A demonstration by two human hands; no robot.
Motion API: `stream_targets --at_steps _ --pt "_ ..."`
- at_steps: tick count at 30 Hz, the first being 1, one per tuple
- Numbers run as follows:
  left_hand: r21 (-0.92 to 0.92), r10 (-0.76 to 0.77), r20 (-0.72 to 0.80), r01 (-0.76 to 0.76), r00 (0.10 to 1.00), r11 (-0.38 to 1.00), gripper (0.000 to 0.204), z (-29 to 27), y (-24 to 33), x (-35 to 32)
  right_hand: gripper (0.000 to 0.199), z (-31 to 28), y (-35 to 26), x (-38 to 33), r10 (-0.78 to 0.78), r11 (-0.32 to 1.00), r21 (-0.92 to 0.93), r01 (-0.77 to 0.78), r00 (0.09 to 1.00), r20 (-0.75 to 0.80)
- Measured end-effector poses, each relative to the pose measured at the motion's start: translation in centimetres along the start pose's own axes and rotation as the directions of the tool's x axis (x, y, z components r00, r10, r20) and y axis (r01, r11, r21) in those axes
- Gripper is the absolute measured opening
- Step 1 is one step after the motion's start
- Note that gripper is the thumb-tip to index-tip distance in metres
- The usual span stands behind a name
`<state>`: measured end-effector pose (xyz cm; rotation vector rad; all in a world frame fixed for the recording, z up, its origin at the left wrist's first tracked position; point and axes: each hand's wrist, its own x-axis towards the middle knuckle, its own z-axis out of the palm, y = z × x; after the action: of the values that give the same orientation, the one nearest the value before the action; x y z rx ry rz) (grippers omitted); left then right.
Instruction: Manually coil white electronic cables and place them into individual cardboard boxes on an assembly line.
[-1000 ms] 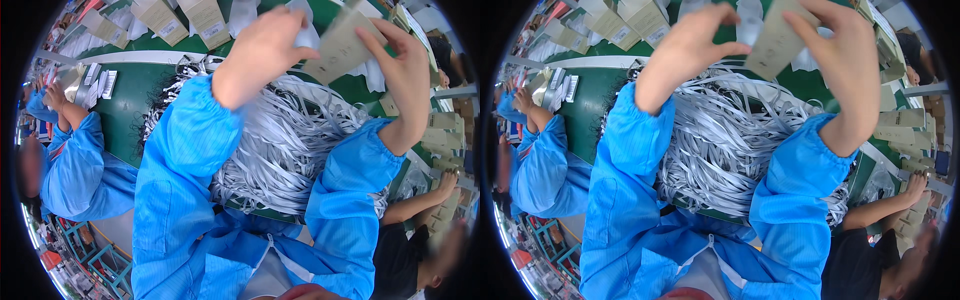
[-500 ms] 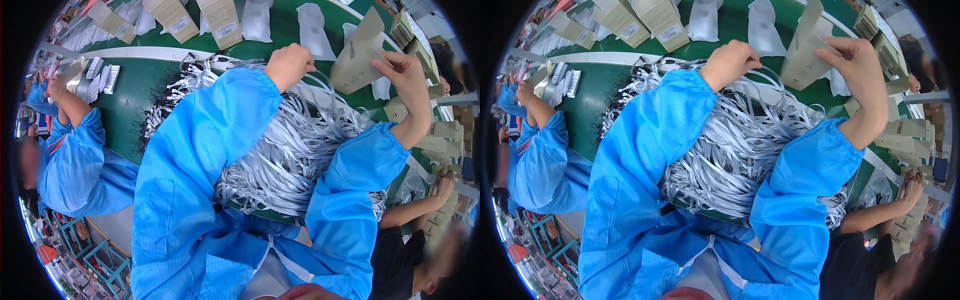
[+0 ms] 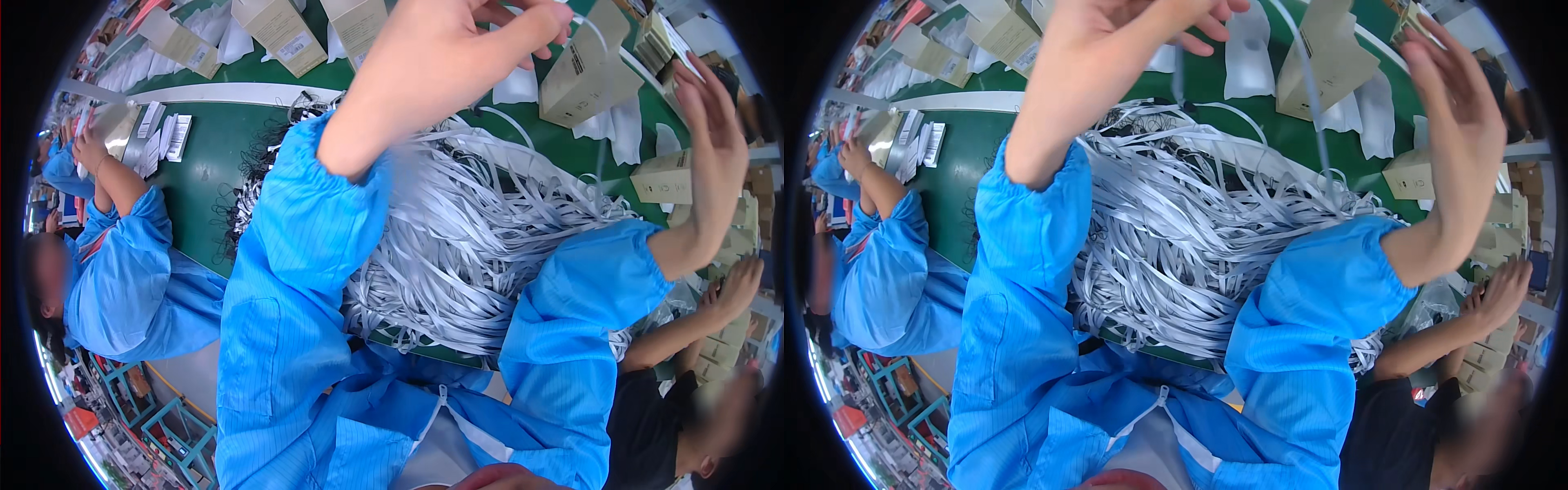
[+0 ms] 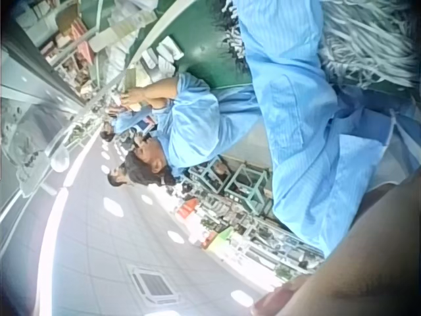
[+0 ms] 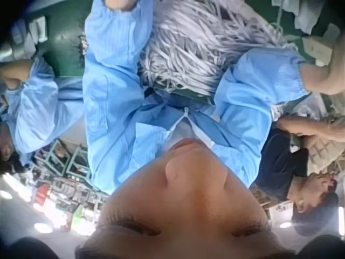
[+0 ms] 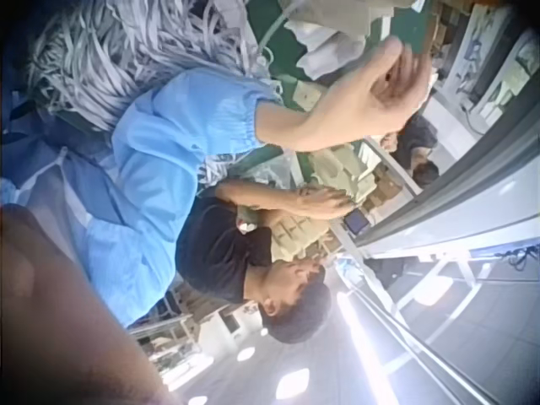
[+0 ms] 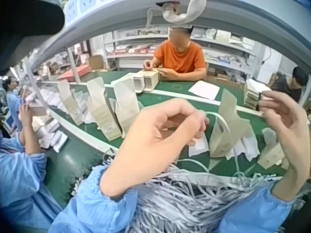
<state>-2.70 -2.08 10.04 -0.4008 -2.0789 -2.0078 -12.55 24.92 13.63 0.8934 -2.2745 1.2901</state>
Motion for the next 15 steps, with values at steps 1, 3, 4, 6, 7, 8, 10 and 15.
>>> stream_targets --at_steps 1,3,4,6,7,8,10,15 --pt "0.018 0.158 -0.031 -0.157 0.987 0.987 0.024 0.0 0.3 -0.2 0.043 0.4 -0.8 -0.5 0.0 1.0 0.002 0.0 1.0 0.001" --pt "0.06 0.459 -0.076 -0.456 0.885 0.888 0.023 0.3 0.9 -0.4 0.042 1.5 -2.9 -1.8 -0.009 0.981 0.191 -0.034 0.975 0.221" --pt "0.019 0.362 -0.216 -0.367 0.907 0.93 0.024 0.7 1.8 -0.8 0.042 2.0 -3.7 -2.1 -0.025 0.959 0.275 -0.068 0.946 0.323" --pt "0.085 0.332 -0.411 -0.327 0.849 0.941 0.027 0.0 3.0 -1.5 0.037 3.0 -4.6 -1.9 0.012 0.977 0.165 -0.138 0.801 0.598" --pt "0.207 0.418 -0.459 -0.363 0.784 0.908 0.028 -1.3 3.6 -2.0 0.034 3.7 -5.1 -1.5 0.057 0.986 0.045 -0.161 0.576 0.815" --pt "0.236 0.455 -0.54 -0.391 0.708 0.889 0.029 -2.2 3.4 -2.1 0.034 3.9 -5.0 -1.1 0.068 0.986 0.035 -0.166 0.58 0.812" --pt "0.26 0.482 -0.611 -0.417 0.627 0.871 0.029 -3.1 3.0 -2.1 0.03 4.3 -4.9 0.2 0.154 0.947 -0.017 -0.321 0.408 0.9" --pt "0.155 0.18 -0.298 -0.139 0.937 0.978 0.028 -5.5 2.8 -2.2 0.033 5.2 -3.0 0.5 -0.297 0.841 0.534 -0.087 0.751 0.59"
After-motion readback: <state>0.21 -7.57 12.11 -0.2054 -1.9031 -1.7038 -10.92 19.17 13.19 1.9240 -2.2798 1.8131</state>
